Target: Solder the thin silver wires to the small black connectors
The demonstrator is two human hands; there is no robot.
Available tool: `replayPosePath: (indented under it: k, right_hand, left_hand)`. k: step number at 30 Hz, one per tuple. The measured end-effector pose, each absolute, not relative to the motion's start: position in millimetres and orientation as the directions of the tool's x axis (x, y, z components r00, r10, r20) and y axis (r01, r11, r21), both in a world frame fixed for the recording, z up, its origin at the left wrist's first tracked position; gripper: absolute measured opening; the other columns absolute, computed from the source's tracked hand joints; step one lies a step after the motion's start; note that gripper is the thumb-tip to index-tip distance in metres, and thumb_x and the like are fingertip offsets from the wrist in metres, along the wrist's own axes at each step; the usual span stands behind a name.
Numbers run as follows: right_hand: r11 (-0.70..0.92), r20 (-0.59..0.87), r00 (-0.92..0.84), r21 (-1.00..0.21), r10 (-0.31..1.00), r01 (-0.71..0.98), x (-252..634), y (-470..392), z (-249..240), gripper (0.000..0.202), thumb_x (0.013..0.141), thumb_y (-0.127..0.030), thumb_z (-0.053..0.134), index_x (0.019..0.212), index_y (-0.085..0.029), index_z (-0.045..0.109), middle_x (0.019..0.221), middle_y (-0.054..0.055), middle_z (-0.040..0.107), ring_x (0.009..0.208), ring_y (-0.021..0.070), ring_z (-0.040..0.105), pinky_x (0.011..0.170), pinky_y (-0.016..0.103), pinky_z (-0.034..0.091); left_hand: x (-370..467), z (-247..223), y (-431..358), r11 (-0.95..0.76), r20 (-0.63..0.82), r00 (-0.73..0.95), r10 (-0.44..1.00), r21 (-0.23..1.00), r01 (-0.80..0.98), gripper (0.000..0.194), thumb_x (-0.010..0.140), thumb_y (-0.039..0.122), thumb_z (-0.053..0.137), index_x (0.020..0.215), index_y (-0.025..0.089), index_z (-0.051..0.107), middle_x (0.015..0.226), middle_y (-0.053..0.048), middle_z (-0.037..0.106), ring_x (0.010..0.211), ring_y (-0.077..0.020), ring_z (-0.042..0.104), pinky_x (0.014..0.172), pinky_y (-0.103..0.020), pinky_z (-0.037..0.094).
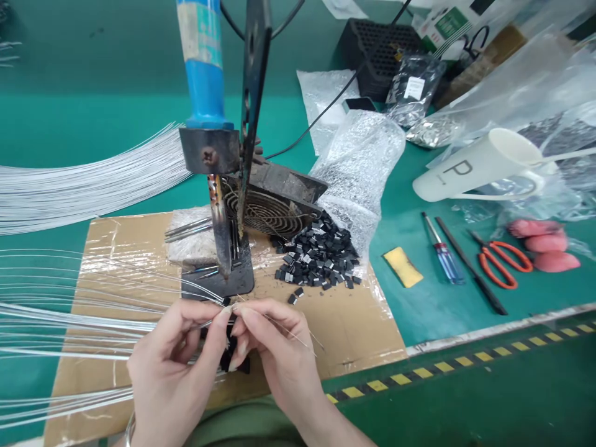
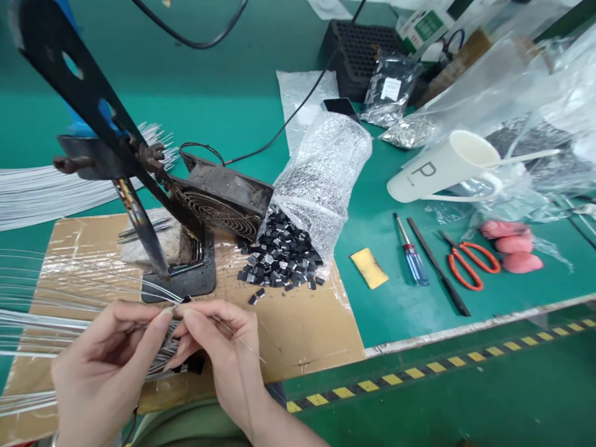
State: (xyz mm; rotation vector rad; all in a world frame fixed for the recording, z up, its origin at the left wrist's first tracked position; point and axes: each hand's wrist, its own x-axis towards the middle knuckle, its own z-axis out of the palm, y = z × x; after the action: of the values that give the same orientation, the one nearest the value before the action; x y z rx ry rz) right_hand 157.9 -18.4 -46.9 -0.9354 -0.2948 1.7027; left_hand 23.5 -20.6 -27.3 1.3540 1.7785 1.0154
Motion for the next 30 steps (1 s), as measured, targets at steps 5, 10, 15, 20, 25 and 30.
replayPosePath:
  k: [5, 10, 15, 20, 25, 30]
  right_hand:
    - [-0.142, -0.205, 0.223, -0.953, 0.953, -0.268, 204, -24, -48, 0.028, 0.103, -0.044, 0.072, 0.1, -0.024, 0.091, 0.082, 0.006, 0.081, 0.062, 0.0165, 0.071, 0.055, 0.028, 0.063]
    - [0.164, 0.274, 0.103, -0.791, 0.956, 0.59, 262, -15, -54, 0.018, 0.094, -0.012, 0.076, 0.101, -0.025, 0.086, 0.076, 0.002, 0.077, 0.065, 0.0177, 0.065, 0.063, 0.032, 0.058]
    - [0.332, 0.333, -0.135, -0.657, 0.933, 0.677, 277, -6, -61, 0.018, 0.099, -0.012, 0.072, 0.108, -0.024, 0.082, 0.088, 0.005, 0.081, 0.078, 0.0217, 0.07, 0.071, 0.036, 0.061]
    - [0.28, 0.341, -0.072, -0.615, 0.937, 0.737, 269, -11, -63, 0.009, 0.099, -0.013, 0.073, 0.102, -0.022, 0.076, 0.089, 0.005, 0.078, 0.077, 0.0201, 0.071, 0.071, 0.033, 0.062]
    - [0.174, 0.341, 0.107, -0.696, 0.934, 0.697, 258, -18, -65, 0.01, 0.098, -0.012, 0.072, 0.103, -0.02, 0.076, 0.084, 0.002, 0.076, 0.06, 0.0129, 0.067, 0.061, 0.025, 0.061]
    - [0.076, 0.249, 0.285, -0.86, 0.926, 0.504, 249, -19, -59, 0.016, 0.094, -0.013, 0.077, 0.101, -0.025, 0.084, 0.095, 0.005, 0.081, 0.078, 0.0176, 0.077, 0.067, 0.026, 0.065]
  left_hand:
    - [13, -28, -12, 0.113, -0.022, -0.179, 0.984, 0.852, 0.512, 0.012, 0.091, 0.035, 0.078, 0.092, 0.023, 0.076, 0.076, 0.001, 0.078, 0.058, -0.0111, 0.066, 0.048, -0.017, 0.048]
    - [8, -25, -8, 0.1, -0.037, -0.123, 0.992, 0.823, 0.559, 0.014, 0.091, 0.039, 0.077, 0.091, 0.025, 0.079, 0.074, 0.001, 0.077, 0.057, -0.0115, 0.065, 0.048, -0.018, 0.046]
    - [9, -22, -12, 0.133, -0.067, -0.136, 0.988, 0.816, 0.562, 0.018, 0.089, 0.042, 0.077, 0.085, 0.024, 0.08, 0.072, 0.001, 0.075, 0.054, -0.0112, 0.059, 0.048, -0.021, 0.042]
    - [10, -21, -12, 0.134, -0.059, -0.155, 0.986, 0.834, 0.535, 0.017, 0.088, 0.041, 0.077, 0.084, 0.025, 0.079, 0.073, 0.001, 0.074, 0.056, -0.0111, 0.057, 0.049, -0.022, 0.038]
    - [13, -17, -11, 0.153, -0.074, -0.161, 0.984, 0.814, 0.56, 0.015, 0.087, 0.041, 0.078, 0.082, 0.027, 0.079, 0.074, 0.003, 0.076, 0.057, -0.0117, 0.057, 0.052, -0.024, 0.038]
    - [14, -15, -11, 0.117, -0.023, -0.163, 0.986, 0.796, 0.594, 0.015, 0.09, 0.042, 0.076, 0.085, 0.028, 0.079, 0.074, 0.004, 0.076, 0.054, -0.0109, 0.053, 0.051, -0.024, 0.037]
